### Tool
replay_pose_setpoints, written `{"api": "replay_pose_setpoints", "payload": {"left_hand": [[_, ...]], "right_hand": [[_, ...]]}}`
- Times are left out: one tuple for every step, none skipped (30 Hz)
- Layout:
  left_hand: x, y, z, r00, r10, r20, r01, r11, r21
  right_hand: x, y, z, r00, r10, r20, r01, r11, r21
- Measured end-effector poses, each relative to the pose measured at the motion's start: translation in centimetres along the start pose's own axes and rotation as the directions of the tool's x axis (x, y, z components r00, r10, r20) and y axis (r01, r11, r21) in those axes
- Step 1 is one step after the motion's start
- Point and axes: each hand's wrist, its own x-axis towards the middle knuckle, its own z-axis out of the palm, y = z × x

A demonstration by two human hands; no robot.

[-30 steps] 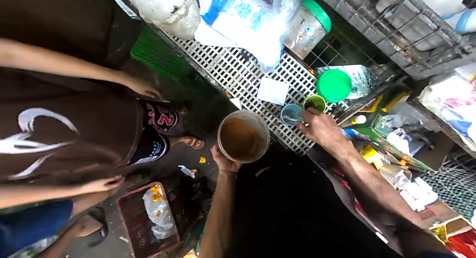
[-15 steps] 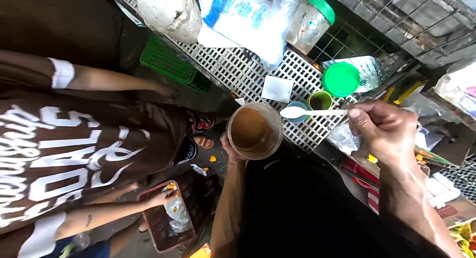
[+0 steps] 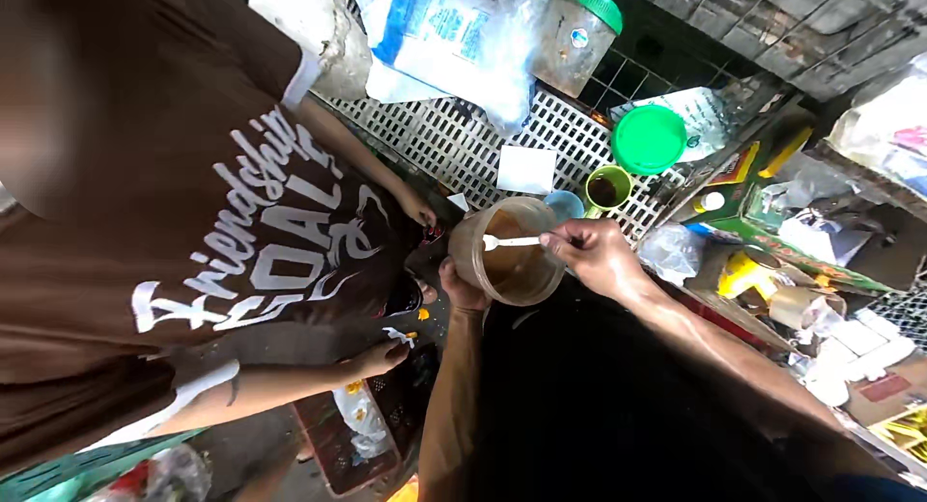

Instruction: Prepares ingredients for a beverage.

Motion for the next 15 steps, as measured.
{"api": "replay_pose_setpoints", "payload": {"left_hand": [[-0.1, 0.0, -0.1, 1.0, -0.003, -0.006, 0.003, 1.0, -0.001], [-0.2, 0.1, -0.1, 1.0, -0.008, -0.008, 0.008, 1.0, -0.001], [-0.2, 0.2, -0.1, 1.0, -0.014, 0.003, 0.014, 1.0, -0.002], [-0.2, 0.3, 0.0, 1.0, -0.019, 0.015, 0.019, 1.0, -0.004], [-0.3, 0.4, 0.1, 1.0, -0.017, 0.018, 0.017, 1.0, 0.009], [-0.5, 0.5, 0.2, 1.0, -0.013, 0.009, 0.013, 1.0, 0.024], [-0.5, 0.6, 0.3, 1.0, -0.01, -0.011, 0.01, 0.999, 0.041], [-0.6, 0.6, 0.4, 1.0, -0.009, -0.025, 0.011, 0.998, 0.054], [-0.6, 0.5, 0.2, 1.0, -0.017, -0.023, 0.018, 0.998, 0.059], [-0.6, 0.4, -0.1, 0.999, -0.029, -0.017, 0.03, 0.998, 0.051], [-0.6, 0.2, -0.3, 0.999, -0.036, -0.022, 0.037, 0.998, 0.045], [-0.6, 0.0, -0.5, 0.999, -0.039, -0.035, 0.04, 0.999, 0.03], [-0.7, -0.2, -0.7, 0.997, -0.036, -0.062, 0.037, 0.999, 0.013], [-0.7, -0.4, -0.8, 0.994, -0.031, -0.101, 0.031, 1.0, -0.001], [-0.8, -0.5, -0.9, 0.991, -0.028, -0.128, 0.027, 1.0, -0.011]], "right_hand": [[0.1, 0.0, 0.1, 1.0, 0.01, 0.02, -0.01, 1.0, -0.001], [0.1, 0.0, 0.1, 0.999, 0.025, 0.04, -0.025, 1.0, 0.001], [0.2, 0.0, 0.1, 0.997, 0.047, 0.059, -0.047, 0.999, 0.001], [0.3, 0.0, 0.0, 0.995, 0.068, 0.077, -0.069, 0.998, 0.009], [0.4, 0.1, 0.0, 0.992, 0.085, 0.095, -0.087, 0.996, 0.024], [0.5, 0.2, 0.0, 0.988, 0.101, 0.112, -0.107, 0.993, 0.044], [0.5, 0.3, 0.1, 0.985, 0.118, 0.126, -0.128, 0.989, 0.069], [0.6, 0.5, 0.1, 0.98, 0.14, 0.143, -0.155, 0.983, 0.101], [0.6, 0.5, 0.1, 0.973, 0.166, 0.161, -0.189, 0.972, 0.138], [0.6, 0.6, 0.2, 0.966, 0.191, 0.175, -0.221, 0.96, 0.173], [0.6, 0.6, 0.2, 0.96, 0.21, 0.185, -0.246, 0.949, 0.199], [0.5, 0.7, 0.2, 0.955, 0.227, 0.193, -0.268, 0.938, 0.222], [0.5, 0.8, 0.1, 0.948, 0.247, 0.198, -0.291, 0.926, 0.241], [0.4, 0.8, -0.1, 0.945, 0.259, 0.199, -0.306, 0.916, 0.26], [0.4, 1.0, -0.2, 0.948, 0.254, 0.194, -0.302, 0.911, 0.281]]}}
